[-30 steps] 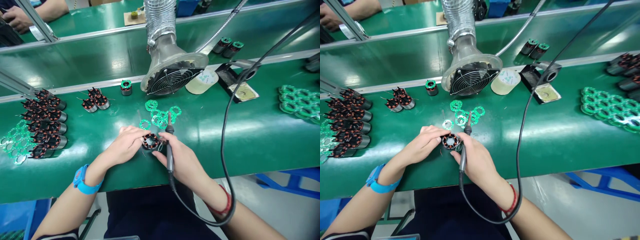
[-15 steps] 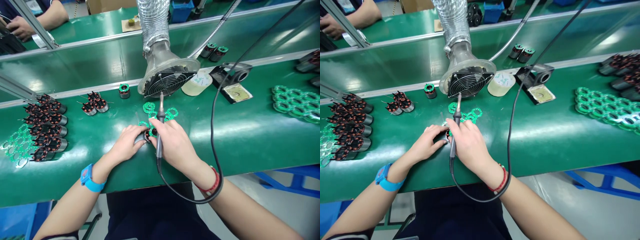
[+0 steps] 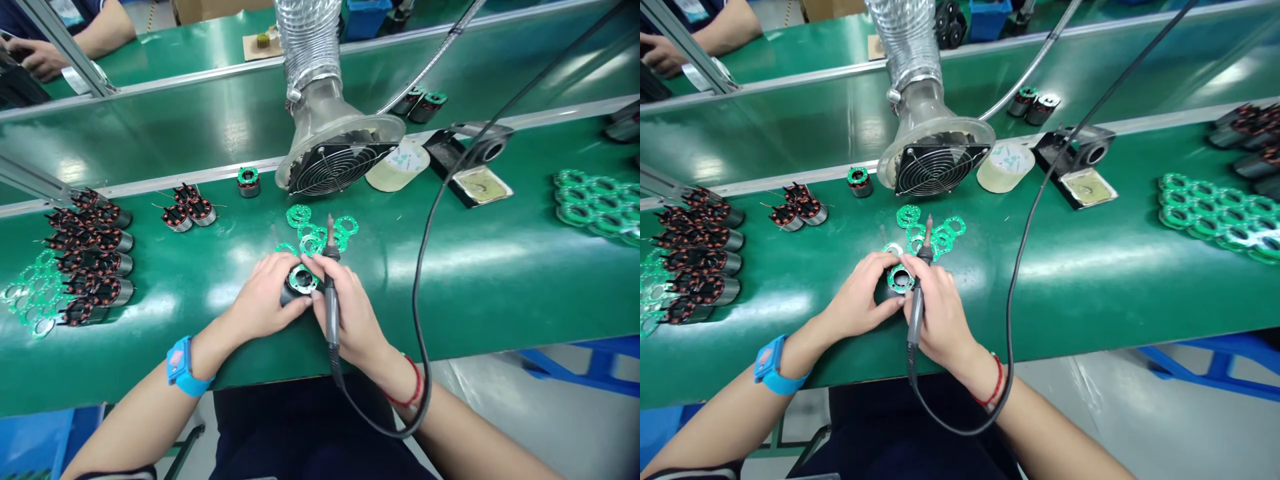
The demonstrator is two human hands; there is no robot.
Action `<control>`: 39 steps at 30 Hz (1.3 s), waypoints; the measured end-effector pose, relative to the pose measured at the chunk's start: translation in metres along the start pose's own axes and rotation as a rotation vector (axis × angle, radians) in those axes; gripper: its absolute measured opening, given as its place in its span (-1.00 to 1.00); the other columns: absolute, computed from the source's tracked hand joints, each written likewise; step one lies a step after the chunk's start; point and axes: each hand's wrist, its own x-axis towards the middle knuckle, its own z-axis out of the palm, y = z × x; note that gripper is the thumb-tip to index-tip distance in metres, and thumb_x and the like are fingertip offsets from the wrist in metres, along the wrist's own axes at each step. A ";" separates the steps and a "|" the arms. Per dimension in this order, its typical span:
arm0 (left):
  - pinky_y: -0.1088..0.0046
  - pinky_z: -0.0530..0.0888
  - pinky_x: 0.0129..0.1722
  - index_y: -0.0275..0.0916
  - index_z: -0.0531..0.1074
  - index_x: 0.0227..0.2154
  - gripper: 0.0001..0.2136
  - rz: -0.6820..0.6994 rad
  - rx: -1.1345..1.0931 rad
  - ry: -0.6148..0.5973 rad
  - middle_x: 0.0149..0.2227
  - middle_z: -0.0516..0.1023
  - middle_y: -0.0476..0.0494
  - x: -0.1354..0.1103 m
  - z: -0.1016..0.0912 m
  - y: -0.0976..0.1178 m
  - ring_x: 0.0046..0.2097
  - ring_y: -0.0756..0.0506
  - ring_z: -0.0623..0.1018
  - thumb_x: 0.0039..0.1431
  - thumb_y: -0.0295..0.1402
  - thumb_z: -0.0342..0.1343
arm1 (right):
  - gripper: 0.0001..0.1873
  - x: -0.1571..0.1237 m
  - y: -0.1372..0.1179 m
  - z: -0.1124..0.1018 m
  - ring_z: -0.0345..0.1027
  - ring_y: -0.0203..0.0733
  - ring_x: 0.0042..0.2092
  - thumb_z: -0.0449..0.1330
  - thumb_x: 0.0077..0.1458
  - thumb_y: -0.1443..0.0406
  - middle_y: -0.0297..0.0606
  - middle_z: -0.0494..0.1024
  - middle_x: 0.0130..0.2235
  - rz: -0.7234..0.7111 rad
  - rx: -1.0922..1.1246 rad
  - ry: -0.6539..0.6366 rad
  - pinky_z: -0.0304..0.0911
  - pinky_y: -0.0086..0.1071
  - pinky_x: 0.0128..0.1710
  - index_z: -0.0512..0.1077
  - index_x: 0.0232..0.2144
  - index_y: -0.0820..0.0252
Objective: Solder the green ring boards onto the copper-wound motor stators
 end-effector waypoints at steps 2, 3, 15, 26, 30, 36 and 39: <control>0.10 0.37 0.03 -0.25 0.24 -0.05 -0.65 -0.011 0.052 0.019 -0.04 0.43 -0.28 0.001 0.004 0.003 0.03 -0.24 0.40 0.16 -0.23 0.10 | -0.43 -0.004 0.005 -0.001 0.36 -0.03 -0.06 -0.01 0.17 0.43 -0.13 0.47 0.02 -0.015 0.048 -0.015 0.33 -0.07 -0.12 0.05 0.20 0.06; 0.10 0.38 0.00 -0.25 0.26 -0.07 -0.68 -0.017 0.073 0.023 -0.06 0.44 -0.27 0.002 0.005 0.004 0.01 -0.24 0.41 0.18 -0.22 0.08 | -0.44 -0.005 0.007 -0.001 0.36 -0.04 -0.06 -0.01 0.17 0.44 -0.13 0.48 0.01 -0.023 0.063 -0.013 0.34 -0.08 -0.12 0.05 0.20 0.04; 0.17 0.36 0.11 -0.24 0.32 0.00 -0.71 0.029 0.080 -0.186 0.08 0.37 -0.26 0.001 -0.017 0.010 0.11 -0.17 0.37 0.21 -0.39 0.01 | -0.46 -0.009 0.015 0.011 0.41 -0.25 -0.31 0.11 0.11 0.44 -0.33 0.42 -0.30 0.089 0.195 0.164 0.41 -0.28 -0.25 0.09 0.10 0.05; 0.14 0.42 0.05 -0.26 0.21 0.07 -0.66 0.047 0.137 0.010 0.00 0.46 -0.29 0.001 0.004 0.002 0.05 -0.20 0.45 0.24 -0.37 -0.02 | -0.54 -0.006 0.013 0.002 0.43 -0.26 -0.37 0.11 0.13 0.43 -0.39 0.46 -0.37 0.062 0.229 0.057 0.39 -0.35 -0.34 0.13 0.05 0.03; 0.07 0.37 0.09 -0.26 -0.05 0.22 -0.35 -0.011 0.120 -0.076 0.12 0.32 -0.39 -0.003 0.000 -0.004 0.14 -0.27 0.36 0.15 -0.24 0.12 | -0.46 -0.001 0.012 -0.006 0.41 -0.13 -0.26 0.17 0.09 0.37 -0.23 0.50 -0.23 0.036 0.083 0.037 0.40 -0.18 -0.24 0.11 0.10 0.07; 0.05 0.34 0.00 -0.26 0.20 0.05 -0.55 -0.098 0.275 -0.217 0.01 0.39 -0.29 -0.005 -0.025 -0.005 0.01 -0.27 0.37 0.10 -0.34 0.12 | -0.42 0.020 0.005 -0.014 0.27 0.00 0.08 0.08 0.11 0.43 -0.09 0.38 0.11 -0.194 -0.025 -0.257 0.28 -0.02 0.00 0.05 0.17 0.09; 0.18 0.36 -0.12 -0.24 0.37 -0.29 -0.90 -0.120 0.298 -0.266 -0.27 0.48 -0.14 -0.004 -0.038 -0.005 -0.20 -0.15 0.42 0.20 -0.39 -0.03 | -0.47 0.022 0.006 -0.005 0.35 -0.03 -0.06 0.09 0.13 0.38 -0.09 0.45 0.00 -0.178 -0.030 -0.219 0.33 -0.07 -0.08 0.10 0.14 0.14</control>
